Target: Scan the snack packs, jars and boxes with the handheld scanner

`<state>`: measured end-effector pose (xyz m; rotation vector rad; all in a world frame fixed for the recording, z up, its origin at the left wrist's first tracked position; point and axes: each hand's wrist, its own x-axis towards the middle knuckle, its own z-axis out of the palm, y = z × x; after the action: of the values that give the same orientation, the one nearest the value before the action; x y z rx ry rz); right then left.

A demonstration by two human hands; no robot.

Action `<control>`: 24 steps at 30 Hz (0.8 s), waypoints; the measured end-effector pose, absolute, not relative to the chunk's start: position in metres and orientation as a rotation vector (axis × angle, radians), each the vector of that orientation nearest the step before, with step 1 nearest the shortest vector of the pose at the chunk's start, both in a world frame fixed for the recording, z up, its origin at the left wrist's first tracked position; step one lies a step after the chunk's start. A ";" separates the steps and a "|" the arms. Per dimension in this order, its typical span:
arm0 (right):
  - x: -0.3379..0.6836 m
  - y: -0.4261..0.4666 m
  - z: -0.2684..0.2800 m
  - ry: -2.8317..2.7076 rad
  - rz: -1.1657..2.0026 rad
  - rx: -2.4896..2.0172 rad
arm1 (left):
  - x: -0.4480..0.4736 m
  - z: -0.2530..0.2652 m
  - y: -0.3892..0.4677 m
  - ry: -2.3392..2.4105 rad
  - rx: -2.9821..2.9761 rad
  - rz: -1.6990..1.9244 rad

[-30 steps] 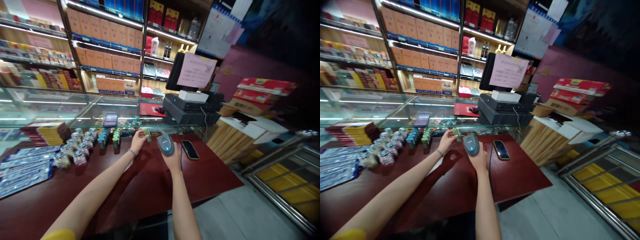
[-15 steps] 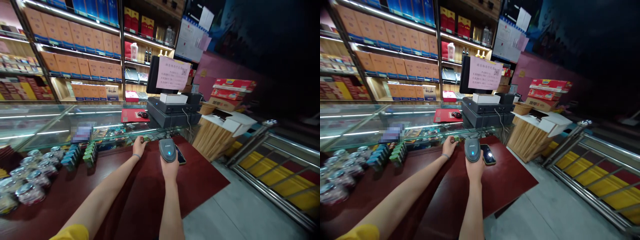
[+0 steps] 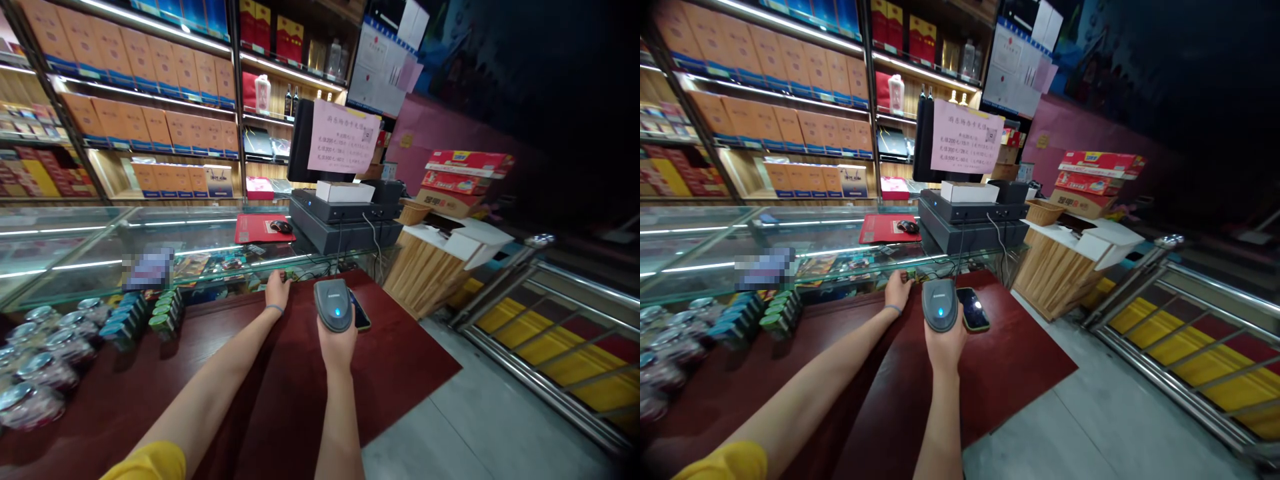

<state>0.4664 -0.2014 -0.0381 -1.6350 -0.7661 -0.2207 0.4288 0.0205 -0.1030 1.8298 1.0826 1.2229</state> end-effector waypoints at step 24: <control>0.471 -0.193 -0.049 -0.820 -0.242 -1.625 | 0.409 -0.093 0.002 1.032 1.751 1.272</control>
<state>0.4709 -0.1932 -0.0491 -1.6246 -0.8198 -0.2420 0.4092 0.0020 -0.0929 1.7515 1.0318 1.2723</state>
